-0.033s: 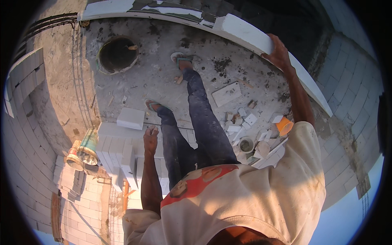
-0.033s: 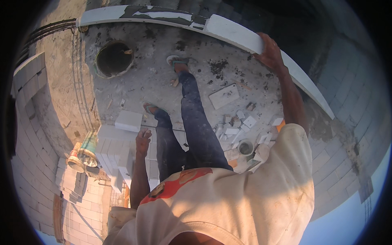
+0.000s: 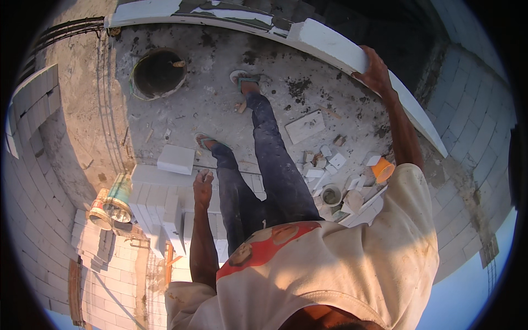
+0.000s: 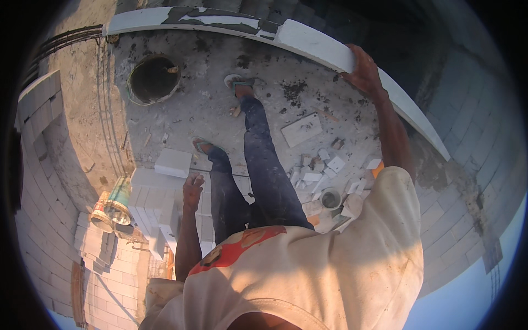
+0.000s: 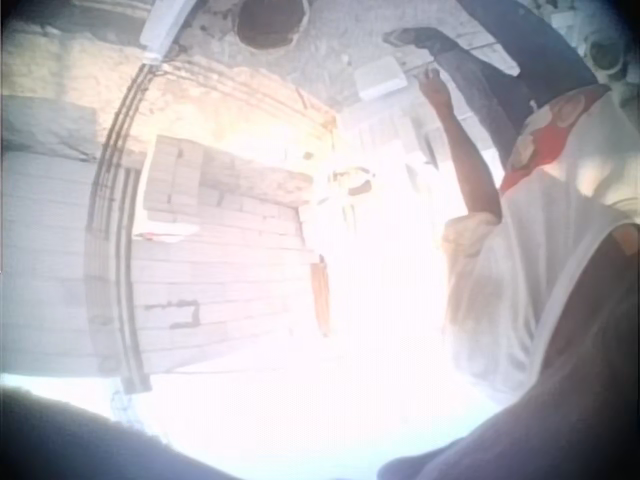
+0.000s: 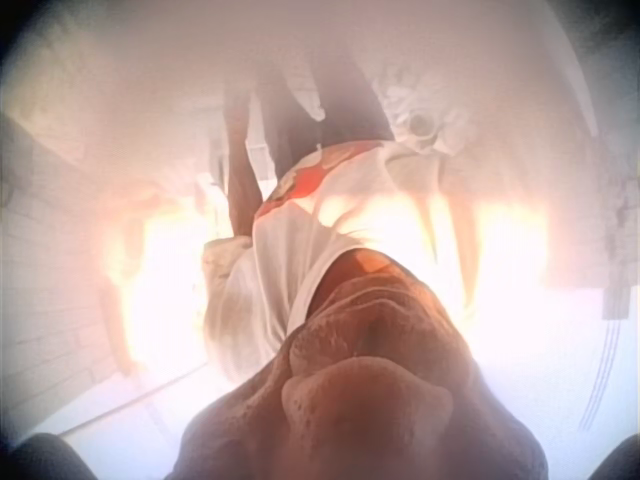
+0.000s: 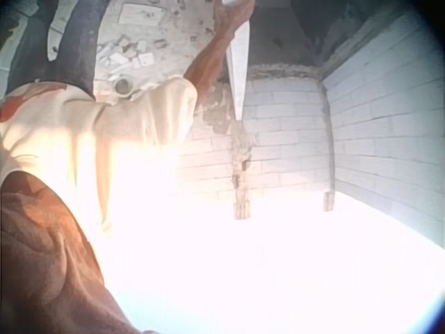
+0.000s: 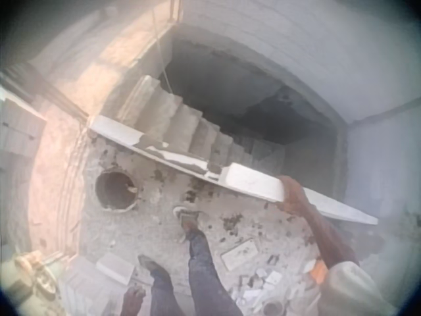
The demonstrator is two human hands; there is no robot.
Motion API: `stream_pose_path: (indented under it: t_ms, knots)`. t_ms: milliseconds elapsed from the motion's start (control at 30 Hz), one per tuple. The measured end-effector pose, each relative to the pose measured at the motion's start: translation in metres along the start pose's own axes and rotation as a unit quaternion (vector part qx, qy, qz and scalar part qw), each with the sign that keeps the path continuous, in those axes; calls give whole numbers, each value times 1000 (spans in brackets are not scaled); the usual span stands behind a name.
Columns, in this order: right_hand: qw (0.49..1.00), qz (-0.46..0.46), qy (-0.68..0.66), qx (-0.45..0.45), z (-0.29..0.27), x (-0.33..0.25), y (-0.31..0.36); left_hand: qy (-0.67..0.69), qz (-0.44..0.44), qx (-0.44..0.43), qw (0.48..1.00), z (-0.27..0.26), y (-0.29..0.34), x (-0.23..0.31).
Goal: The person applies mortar to a curved wall using a trowel and places white blocks into the wall structure. They use a hammer to tap the blocks into position and a tape measure to check dimensions.
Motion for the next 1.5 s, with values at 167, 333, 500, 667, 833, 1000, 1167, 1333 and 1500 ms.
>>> stream_pose_path:
  t_ms: [167,333,500,667,833,1000,1167,1333,1500]
  knots:
    - [999,16,19,-27,-5,-8,-3,23,-19,3,1000,5,2,-16]
    - [996,-10,87,8,13,9,-7,19,16,-5,1000,9,9,-5]
    - [987,-21,127,97,9,-21,25,2,36,-1,999,-7,18,-6]
    - [960,34,-65,270,61,-47,136,-111,103,-40,988,-45,31,-8]
    - [918,275,-286,24,267,-93,344,-265,184,-114,940,-81,14,-13]
    - [800,272,-338,-415,385,-222,482,-390,205,-137,887,-118,0,38]
    - [734,400,-352,-421,463,-234,444,-581,195,-137,779,-128,-10,86]
    - [738,452,-491,-101,538,-184,287,-663,152,-106,725,-74,-40,156]
    - [692,496,-523,32,599,-128,144,-776,129,-62,615,-19,-87,192]
Point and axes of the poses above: each hand's wrist, its own y-axis away from the middle knuckle, its own z-axis out of the palm, x = y × z, the point moved 2 cm from there along -y, towards the middle knuckle, and after that the axes turned 9 degrees about -y, right-handed, at the moved point
